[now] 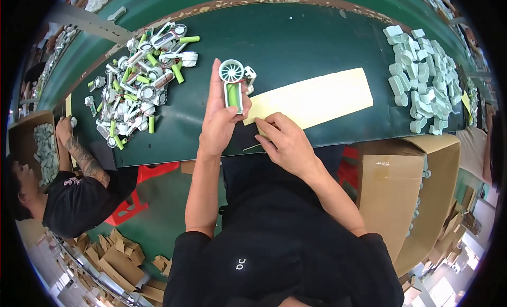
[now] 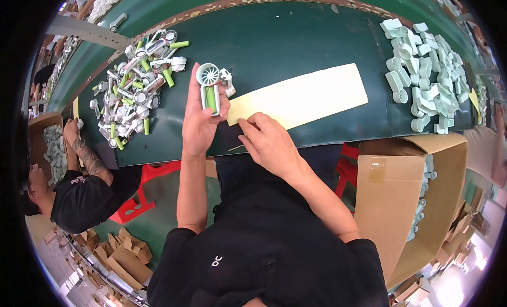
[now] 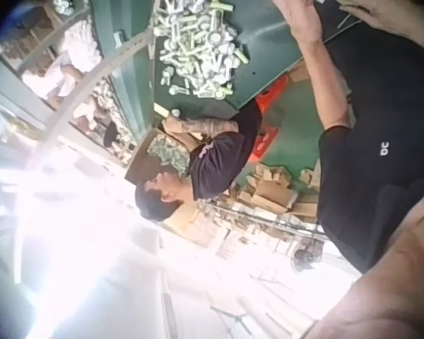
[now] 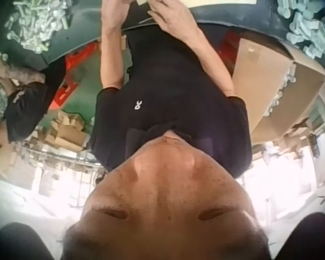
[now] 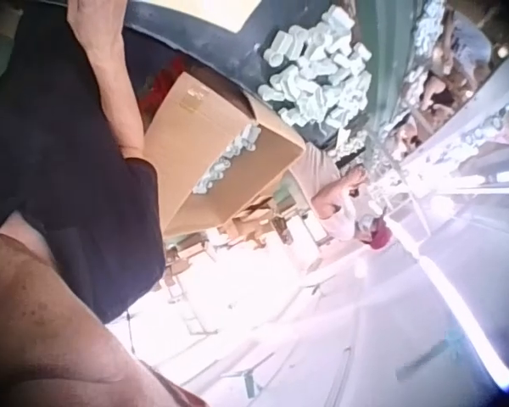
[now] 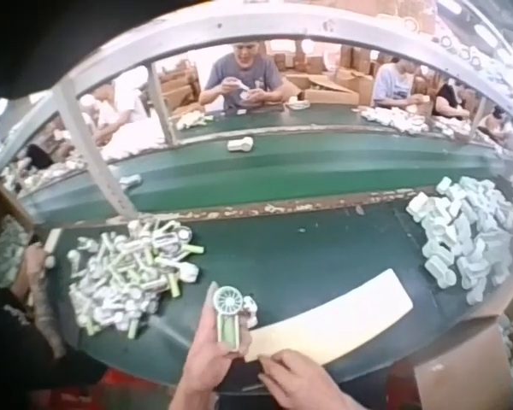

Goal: The person assembles mini fans by fitting electronic components and batteries into plastic casing halves, applying tape strips, snapping the housings together, and placing the assembled fans onto a conveyor belt.

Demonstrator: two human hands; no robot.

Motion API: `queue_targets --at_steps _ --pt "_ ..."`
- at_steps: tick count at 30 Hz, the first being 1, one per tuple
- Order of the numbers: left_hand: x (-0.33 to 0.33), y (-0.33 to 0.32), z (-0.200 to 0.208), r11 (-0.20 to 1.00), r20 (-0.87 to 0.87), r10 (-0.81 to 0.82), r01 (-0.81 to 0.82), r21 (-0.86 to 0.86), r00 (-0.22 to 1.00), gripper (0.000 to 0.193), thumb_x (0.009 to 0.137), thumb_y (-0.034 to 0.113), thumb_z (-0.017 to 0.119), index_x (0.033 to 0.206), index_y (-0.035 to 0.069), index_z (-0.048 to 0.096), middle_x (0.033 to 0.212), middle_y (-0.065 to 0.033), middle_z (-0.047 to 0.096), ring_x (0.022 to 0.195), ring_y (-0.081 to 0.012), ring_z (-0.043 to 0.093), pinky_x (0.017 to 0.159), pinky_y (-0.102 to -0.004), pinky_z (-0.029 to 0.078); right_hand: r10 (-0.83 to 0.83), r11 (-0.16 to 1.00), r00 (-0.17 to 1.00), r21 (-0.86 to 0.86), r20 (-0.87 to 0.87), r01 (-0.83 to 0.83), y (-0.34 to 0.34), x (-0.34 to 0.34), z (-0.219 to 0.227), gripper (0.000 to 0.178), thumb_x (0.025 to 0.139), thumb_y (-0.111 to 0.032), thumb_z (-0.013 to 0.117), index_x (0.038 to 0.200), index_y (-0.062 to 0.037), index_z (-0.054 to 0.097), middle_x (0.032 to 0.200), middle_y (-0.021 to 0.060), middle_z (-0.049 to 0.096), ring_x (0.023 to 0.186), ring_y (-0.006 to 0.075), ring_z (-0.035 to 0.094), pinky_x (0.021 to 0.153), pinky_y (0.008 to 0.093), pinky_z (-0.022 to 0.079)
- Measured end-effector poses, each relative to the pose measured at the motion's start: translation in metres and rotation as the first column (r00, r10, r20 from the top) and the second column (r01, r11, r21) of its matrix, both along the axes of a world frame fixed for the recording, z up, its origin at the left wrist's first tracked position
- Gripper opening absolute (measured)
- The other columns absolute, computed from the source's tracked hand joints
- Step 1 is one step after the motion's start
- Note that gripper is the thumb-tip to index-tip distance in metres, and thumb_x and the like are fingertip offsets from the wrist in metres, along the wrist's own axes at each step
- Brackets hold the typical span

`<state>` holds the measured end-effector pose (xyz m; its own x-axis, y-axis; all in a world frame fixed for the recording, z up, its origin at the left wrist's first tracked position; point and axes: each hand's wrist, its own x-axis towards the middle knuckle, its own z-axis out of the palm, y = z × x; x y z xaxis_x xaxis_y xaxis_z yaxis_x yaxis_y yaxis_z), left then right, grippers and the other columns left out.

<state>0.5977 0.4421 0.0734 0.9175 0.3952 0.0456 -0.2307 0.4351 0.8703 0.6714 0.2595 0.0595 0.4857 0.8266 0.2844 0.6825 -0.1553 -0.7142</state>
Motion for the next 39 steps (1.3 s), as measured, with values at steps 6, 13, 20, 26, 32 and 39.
queue_targets --at_steps 6,13,20,26,32,39 --pt "-0.008 -0.006 -0.011 0.996 -0.044 -0.077 0.075 -0.037 0.996 0.114 0.081 0.022 0.06 0.17 0.019 -0.012 0.132 -0.0104 0.047 0.091 -0.0175 0.054 0.074 -0.0296 0.046 0.051 0.991 0.995 -0.127 0.087 -0.04 0.003 0.001 0.005 0.034 0.085 -0.006 0.079 0.118 -0.0012 0.072 0.101 0.0092 0.061 0.087 0.0272 0.064 0.079 0.0408 0.052" --pt "-0.003 -0.019 -0.028 0.999 -0.049 -0.028 0.027 -0.017 0.998 0.116 0.08 0.028 0.063 0.17 0.016 -0.009 0.134 -0.0111 0.048 0.086 -0.0168 0.053 0.074 -0.0295 0.043 0.035 0.998 0.999 -0.051 -0.02 -0.036 0.009 0.003 0.001 0.029 0.083 -0.005 0.078 0.11 -0.0069 0.07 0.101 0.0062 0.062 0.091 0.0293 0.064 0.079 0.0436 0.049" --pt "-0.002 -0.017 -0.029 1.0 -0.078 -0.024 0.025 0.007 0.997 0.116 0.079 0.028 0.061 0.17 0.015 -0.009 0.133 -0.0108 0.049 0.087 -0.0171 0.052 0.075 -0.0301 0.043 -0.012 0.999 0.977 -0.05 -0.214 0.001 0.007 0.004 0.003 0.022 0.078 0.001 0.08 0.092 -0.0058 0.066 0.085 0.0081 0.062 0.075 0.0283 0.066 0.068 0.0406 0.05" --pt "-0.001 -0.019 -0.021 0.995 -0.017 -0.056 0.054 -0.089 0.998 0.116 0.078 0.028 0.061 0.171 0.014 -0.007 0.133 -0.0104 0.051 0.087 -0.0172 0.053 0.074 -0.0294 0.043 -0.046 0.997 0.874 -0.073 -0.484 0.012 -0.013 0.035 0.064 0.011 0.083 0.001 0.08 0.089 -0.0019 0.071 0.083 0.0017 0.069 0.071 0.0081 0.061 0.06 0.0235 0.041" --pt "0.007 -0.031 0.001 0.989 -0.039 -0.019 0.024 0.144 0.999 0.116 0.072 0.018 0.05 0.168 0.005 -0.015 0.156 -0.0175 0.037 0.134 -0.0271 0.048 0.115 -0.0388 0.037 -0.029 0.976 0.844 -0.199 -0.535 -0.093 0.012 0.064 0.12 0.009 0.086 -0.002 0.077 0.092 0.003 0.072 0.08 0.0058 0.073 0.07 0.0115 0.065 0.062 0.0277 0.047" --pt "0.013 -0.043 0.003 0.944 -0.06 -0.036 0.054 0.325 0.998 0.119 0.067 0.019 0.049 0.168 0.003 -0.012 0.171 -0.0183 0.019 0.159 -0.0293 0.02 0.129 -0.039 0.01 0.021 0.911 0.932 -0.377 -0.363 -0.168 0.025 0.08 0.129 0.012 0.084 -0.004 0.074 0.087 0.0065 0.071 0.076 0.0154 0.074 0.073 0.0241 0.074 0.072 0.0356 0.058"
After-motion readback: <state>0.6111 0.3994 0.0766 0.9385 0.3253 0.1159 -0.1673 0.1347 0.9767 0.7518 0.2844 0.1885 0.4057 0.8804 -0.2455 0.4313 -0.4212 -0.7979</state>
